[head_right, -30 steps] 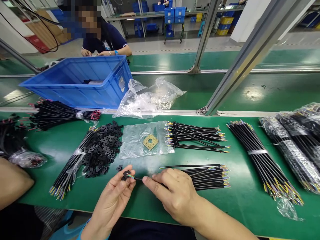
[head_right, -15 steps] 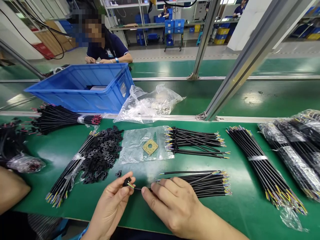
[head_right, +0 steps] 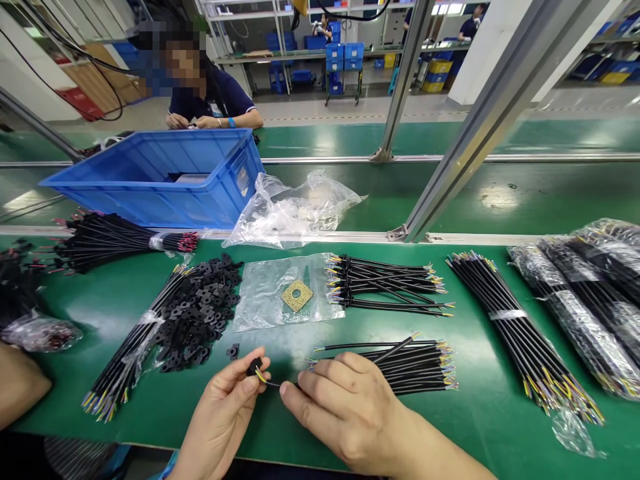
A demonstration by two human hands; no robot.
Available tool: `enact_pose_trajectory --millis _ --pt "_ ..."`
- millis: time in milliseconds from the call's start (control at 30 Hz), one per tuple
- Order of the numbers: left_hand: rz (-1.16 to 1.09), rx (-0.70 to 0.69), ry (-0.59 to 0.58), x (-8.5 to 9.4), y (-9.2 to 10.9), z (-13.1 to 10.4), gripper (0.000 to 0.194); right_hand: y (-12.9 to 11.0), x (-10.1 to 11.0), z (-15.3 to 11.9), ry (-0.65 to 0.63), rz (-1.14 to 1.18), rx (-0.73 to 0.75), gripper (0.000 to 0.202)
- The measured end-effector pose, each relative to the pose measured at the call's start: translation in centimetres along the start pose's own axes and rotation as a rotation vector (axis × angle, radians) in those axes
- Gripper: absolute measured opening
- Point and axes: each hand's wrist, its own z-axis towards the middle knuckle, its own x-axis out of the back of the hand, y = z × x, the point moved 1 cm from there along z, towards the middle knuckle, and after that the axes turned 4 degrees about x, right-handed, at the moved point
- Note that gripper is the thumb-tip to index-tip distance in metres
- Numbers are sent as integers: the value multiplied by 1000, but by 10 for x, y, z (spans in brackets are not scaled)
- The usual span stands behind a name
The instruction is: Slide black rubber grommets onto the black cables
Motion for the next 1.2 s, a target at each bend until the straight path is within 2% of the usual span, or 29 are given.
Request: enact_pose_trajectory --millis 167,267,500,633,867,933,1100,1200 --pt "137 -157 -43 0 5 -1 39 0 -6 -4 53 122 -183 30" --pt "189 -237 -29 -4 10 -2 36 0 -11 -5 66 184 -249 30" --pt "169 -158 -32 -13 18 -5 39 0 -10 -7 4 34 -180 31" --pt "296 -181 -54 -8 20 -3 35 -1 -4 -4 -1 -63 -86 37" --pt "386 -164 -95 1 11 4 35 -2 -2 -3 -18 -163 20 31" --pt "436 -216 -106 1 11 2 32 -1 -3 -3 -13 -128 -10 32" --pt "679 -469 -92 -3 15 -7 23 -4 -14 -6 -38 9 -180 32" --pt "655 -479 -70 -3 15 -11 31 -7 -21 -9 -15 28 -242 23"
